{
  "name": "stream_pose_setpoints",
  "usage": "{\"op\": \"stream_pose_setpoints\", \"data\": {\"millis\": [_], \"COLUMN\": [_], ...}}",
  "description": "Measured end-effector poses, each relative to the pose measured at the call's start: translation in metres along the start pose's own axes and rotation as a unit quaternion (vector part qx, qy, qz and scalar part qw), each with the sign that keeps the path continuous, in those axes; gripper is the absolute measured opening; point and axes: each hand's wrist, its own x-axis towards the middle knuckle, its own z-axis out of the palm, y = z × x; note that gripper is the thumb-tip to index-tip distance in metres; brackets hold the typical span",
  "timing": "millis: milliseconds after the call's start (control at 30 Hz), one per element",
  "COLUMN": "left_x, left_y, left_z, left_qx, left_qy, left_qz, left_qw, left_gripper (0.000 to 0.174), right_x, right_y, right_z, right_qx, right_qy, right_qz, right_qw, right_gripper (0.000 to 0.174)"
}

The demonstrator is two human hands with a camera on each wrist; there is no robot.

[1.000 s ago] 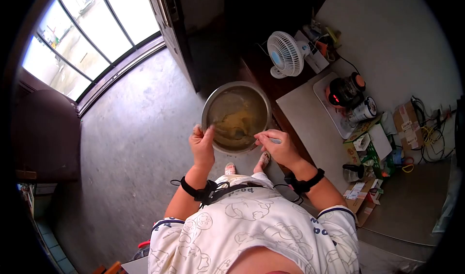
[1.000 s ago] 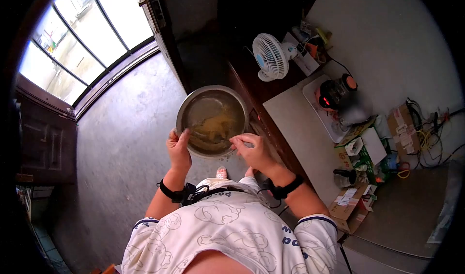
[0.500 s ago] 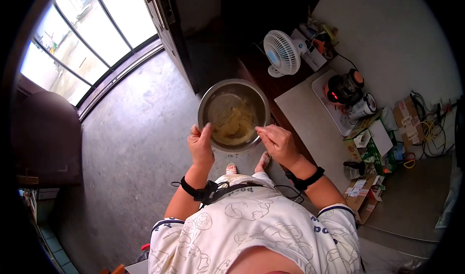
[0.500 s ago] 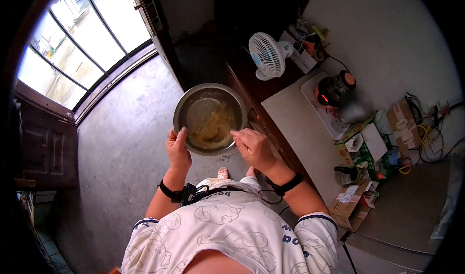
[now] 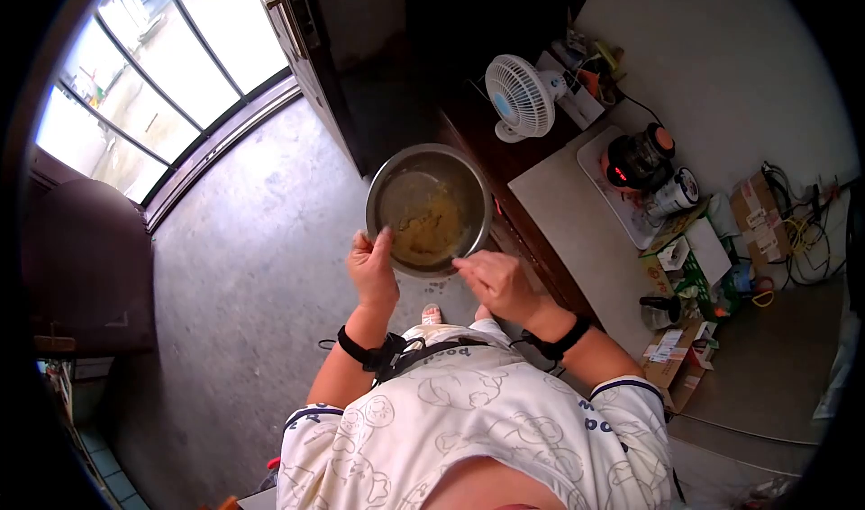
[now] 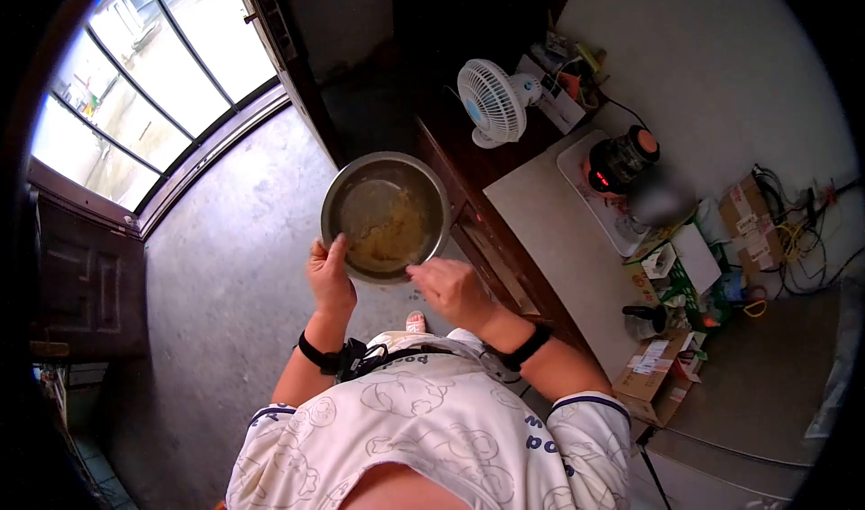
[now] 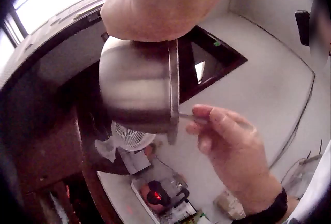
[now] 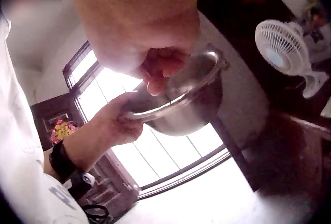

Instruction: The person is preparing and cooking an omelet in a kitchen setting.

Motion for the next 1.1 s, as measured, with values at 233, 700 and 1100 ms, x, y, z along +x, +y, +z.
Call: {"op": "stream_pose_setpoints", "data": {"millis": [233, 700, 1100], "left_x": [-0.004, 0.002, -0.004], "left_y": [0.003, -0.001, -0.002], "left_z": [0.005, 0.011, 0.016], "left_qx": [0.001, -0.004, 0.014], "left_qy": [0.018, 0.006, 0.007], "left_qz": [-0.036, -0.043, -0.059], "left_qw": [0.999, 0.999, 0.998], "left_gripper": [0.01, 0.016, 0.02], "right_x": [0.0, -0.002, 0.01], "right_y": [0.014, 0.006, 0.023], "right_z": [-0.009, -0.003, -0.018], "right_qx": [-0.064, -0.022, -0.069], "right_qy": [0.021, 0.012, 0.063], "right_qz": [0.006, -0.031, 0.023], "right_qw": [0.998, 0.999, 0.995], "right_gripper": [0.013, 0.013, 0.015]}}
